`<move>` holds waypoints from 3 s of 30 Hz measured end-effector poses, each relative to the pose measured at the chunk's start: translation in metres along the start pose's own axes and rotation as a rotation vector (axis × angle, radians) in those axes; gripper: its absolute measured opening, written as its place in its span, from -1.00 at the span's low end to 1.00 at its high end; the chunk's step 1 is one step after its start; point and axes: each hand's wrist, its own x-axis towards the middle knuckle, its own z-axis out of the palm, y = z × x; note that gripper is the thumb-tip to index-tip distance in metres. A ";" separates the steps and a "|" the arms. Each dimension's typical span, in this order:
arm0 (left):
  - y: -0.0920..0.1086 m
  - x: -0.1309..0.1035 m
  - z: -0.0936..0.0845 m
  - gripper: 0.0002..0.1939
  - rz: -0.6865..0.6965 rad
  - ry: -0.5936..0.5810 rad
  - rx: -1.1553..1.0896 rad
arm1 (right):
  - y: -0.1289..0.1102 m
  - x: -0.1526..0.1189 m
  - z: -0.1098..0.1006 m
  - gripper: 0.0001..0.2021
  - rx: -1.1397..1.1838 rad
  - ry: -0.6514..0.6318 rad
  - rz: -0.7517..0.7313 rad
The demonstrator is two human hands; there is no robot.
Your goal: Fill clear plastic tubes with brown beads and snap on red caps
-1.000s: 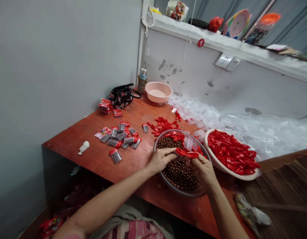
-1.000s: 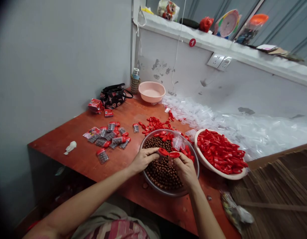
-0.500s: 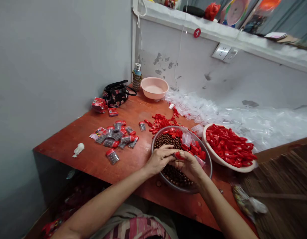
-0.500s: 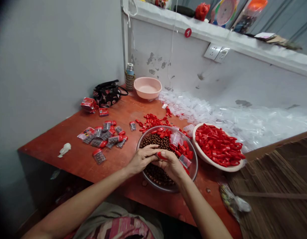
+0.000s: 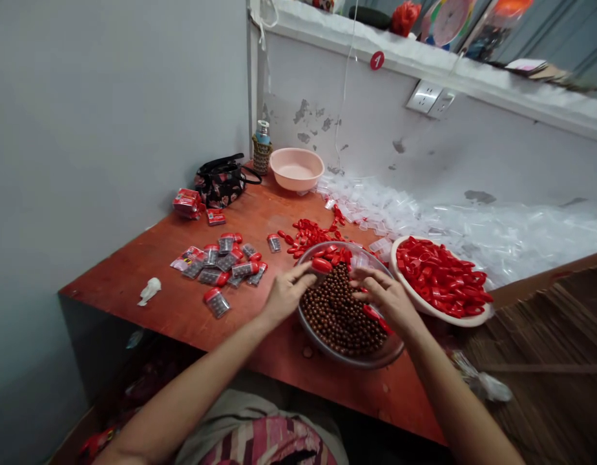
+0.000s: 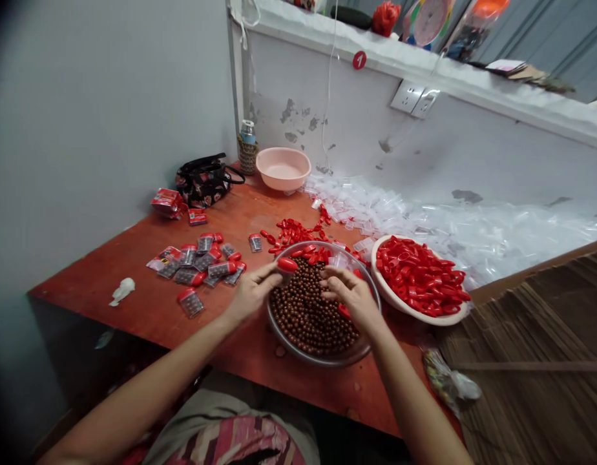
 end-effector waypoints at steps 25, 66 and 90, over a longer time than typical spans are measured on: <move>-0.032 -0.014 -0.004 -0.70 0.450 -0.044 0.570 | 0.014 -0.001 -0.006 -0.83 -1.487 -0.223 -0.370; 0.002 -0.013 0.036 -0.83 0.132 -0.236 0.382 | 0.014 -0.003 -0.005 -0.75 -1.129 -0.441 -0.387; -0.095 0.083 -0.102 -0.72 0.041 -0.099 1.326 | 0.035 0.011 0.010 -0.74 -0.216 -0.108 0.020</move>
